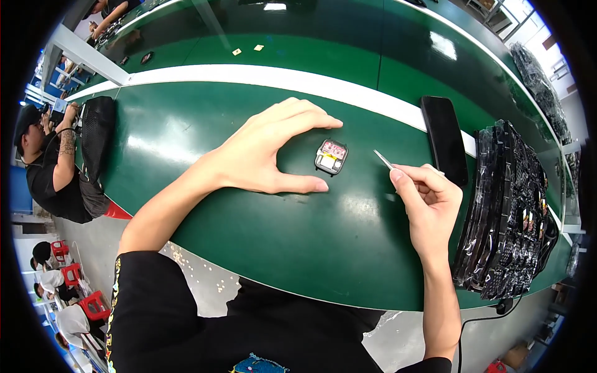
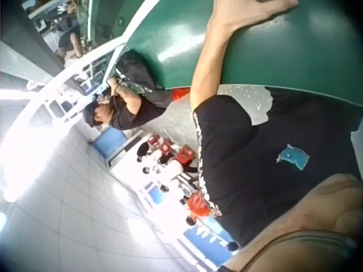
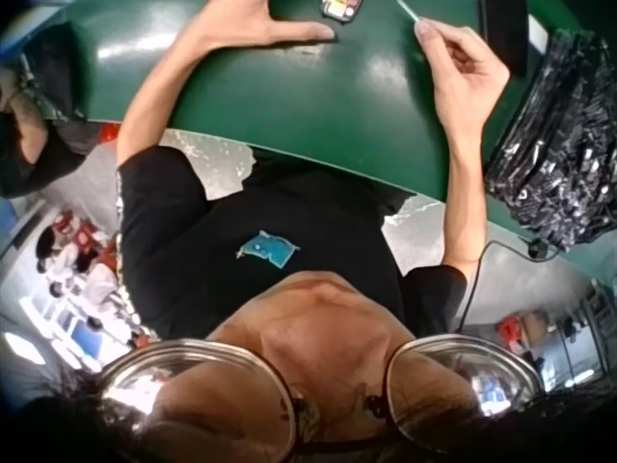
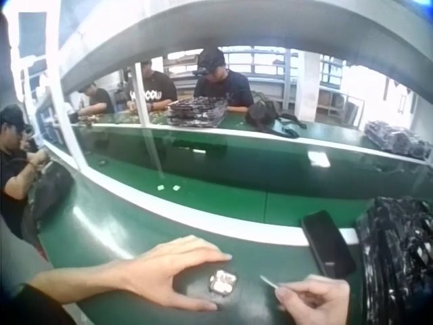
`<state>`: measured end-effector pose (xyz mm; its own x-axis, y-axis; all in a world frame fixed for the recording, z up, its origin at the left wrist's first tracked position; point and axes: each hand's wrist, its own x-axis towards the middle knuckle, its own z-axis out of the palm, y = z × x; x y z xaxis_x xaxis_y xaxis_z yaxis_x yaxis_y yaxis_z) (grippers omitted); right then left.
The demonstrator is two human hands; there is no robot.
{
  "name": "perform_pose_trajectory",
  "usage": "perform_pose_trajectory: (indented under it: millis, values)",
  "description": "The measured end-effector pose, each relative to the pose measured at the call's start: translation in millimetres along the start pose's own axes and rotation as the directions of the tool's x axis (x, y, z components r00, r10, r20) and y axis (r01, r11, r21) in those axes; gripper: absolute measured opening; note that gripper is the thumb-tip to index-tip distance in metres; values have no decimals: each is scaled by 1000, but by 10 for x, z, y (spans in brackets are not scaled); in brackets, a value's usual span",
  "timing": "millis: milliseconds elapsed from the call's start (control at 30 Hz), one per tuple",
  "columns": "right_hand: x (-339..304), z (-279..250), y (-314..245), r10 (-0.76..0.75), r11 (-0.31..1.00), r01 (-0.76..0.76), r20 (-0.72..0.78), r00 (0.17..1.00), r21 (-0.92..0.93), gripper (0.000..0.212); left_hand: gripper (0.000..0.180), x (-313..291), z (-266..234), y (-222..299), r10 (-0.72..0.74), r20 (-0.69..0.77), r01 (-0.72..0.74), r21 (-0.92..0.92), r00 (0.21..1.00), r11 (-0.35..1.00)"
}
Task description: The recorder is assembling small electronic components into a housing using tweezers on an assembly line.
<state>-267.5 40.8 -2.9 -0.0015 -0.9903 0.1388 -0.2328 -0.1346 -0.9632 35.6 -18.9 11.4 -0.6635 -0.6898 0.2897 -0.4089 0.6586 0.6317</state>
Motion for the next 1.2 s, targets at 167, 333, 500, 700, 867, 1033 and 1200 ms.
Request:
perform_pose_trajectory:
  millis: [167,333,500,700,867,1033,1200]
  values:
    - [-25,35,1,-11,1000,12,33,999,-28,10,77,11,176,118,-121,-94,143,282,988,949]
    - [-22,35,-18,-23,999,25,37,999,-45,10,59,-26,184,1,-2,-118,28,215,993,976]
    - [-28,43,-28,-7,999,9,39,999,-43,10,58,-25,178,85,-70,-138,102,242,988,965]
    - [-50,56,-91,6,1000,-5,45,999,-19,10,52,-41,151,32,-90,-85,108,231,992,967]
    - [-69,82,-56,-56,998,56,120,991,3,7,51,-27,147,118,-78,82,82,-40,994,996]
    - [-69,137,30,-113,988,123,113,987,-94,5,47,-3,204,42,-1,78,2,-8,997,1000]
    - [-59,129,-70,-112,956,172,246,963,-237,7,51,-14,212,-3,-10,59,12,-35,998,999]
